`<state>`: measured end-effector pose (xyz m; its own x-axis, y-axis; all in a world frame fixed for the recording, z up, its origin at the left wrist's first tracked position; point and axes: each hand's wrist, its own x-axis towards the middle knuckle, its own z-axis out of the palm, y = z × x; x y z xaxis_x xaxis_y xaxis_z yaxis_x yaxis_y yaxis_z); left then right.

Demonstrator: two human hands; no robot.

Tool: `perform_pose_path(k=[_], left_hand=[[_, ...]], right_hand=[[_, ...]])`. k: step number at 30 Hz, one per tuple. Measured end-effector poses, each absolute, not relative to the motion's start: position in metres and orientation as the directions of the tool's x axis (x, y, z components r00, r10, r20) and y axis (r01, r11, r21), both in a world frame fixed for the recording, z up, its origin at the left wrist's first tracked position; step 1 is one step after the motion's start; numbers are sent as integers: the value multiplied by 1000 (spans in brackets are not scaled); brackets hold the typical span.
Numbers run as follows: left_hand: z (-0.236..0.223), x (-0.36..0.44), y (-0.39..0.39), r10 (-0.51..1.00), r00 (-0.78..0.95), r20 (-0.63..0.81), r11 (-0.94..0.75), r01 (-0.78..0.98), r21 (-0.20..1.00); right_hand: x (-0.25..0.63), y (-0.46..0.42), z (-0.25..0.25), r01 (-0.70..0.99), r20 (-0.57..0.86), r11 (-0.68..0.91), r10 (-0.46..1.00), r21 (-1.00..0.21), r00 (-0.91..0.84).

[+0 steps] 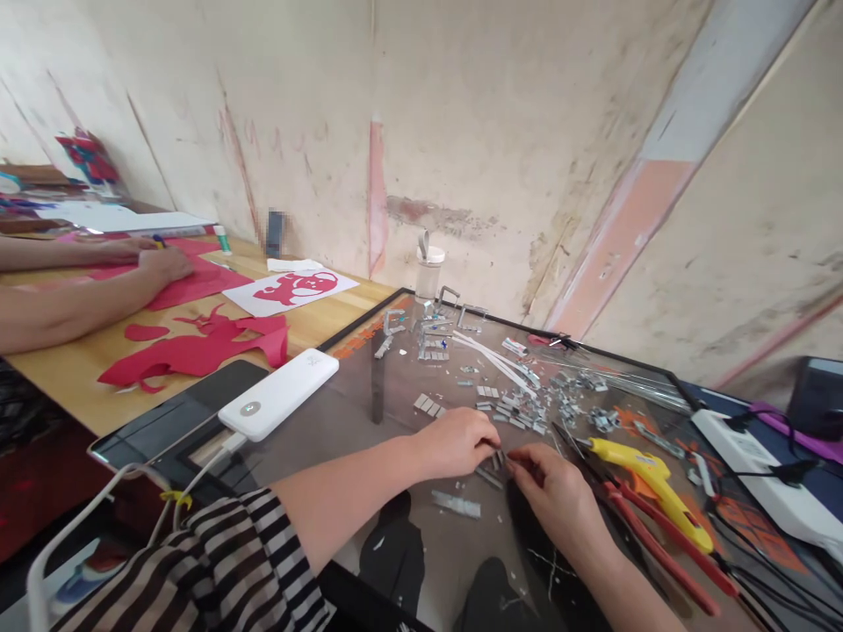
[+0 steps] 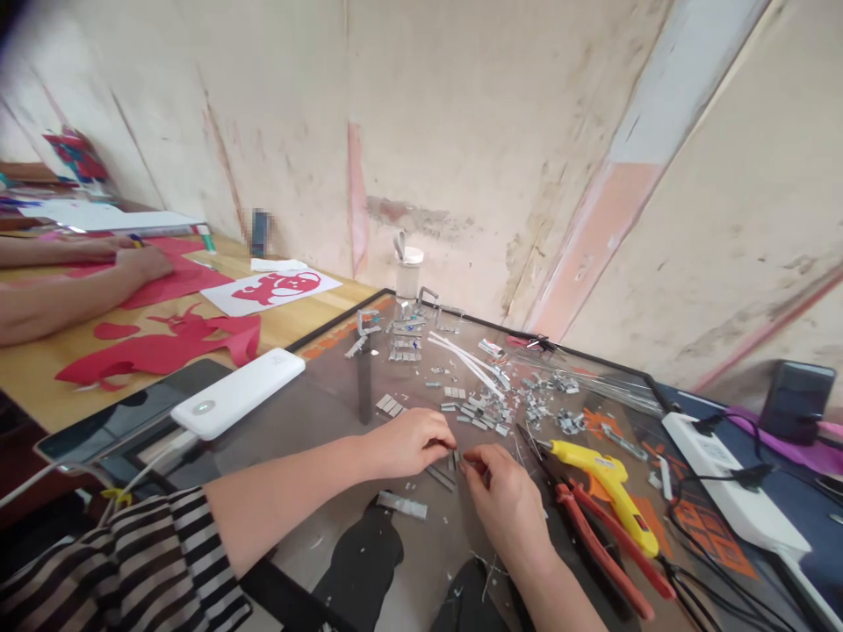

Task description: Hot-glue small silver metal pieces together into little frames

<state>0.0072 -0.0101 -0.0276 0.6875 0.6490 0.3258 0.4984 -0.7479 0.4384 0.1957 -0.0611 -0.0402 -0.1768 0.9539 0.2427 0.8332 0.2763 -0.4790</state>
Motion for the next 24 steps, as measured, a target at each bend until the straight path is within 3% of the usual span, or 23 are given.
perform_pose_path(k=[8, 24], left_hand=[[-22, 1, -10, 686, 661, 305, -699, 483, 527], [-15, 16, -18, 740, 645, 191, -648, 607, 460]], right_hand=[[198, -64, -40, 814, 276, 325, 938, -481, -211], [194, -77, -34, 770, 308, 354, 927, -530, -214]])
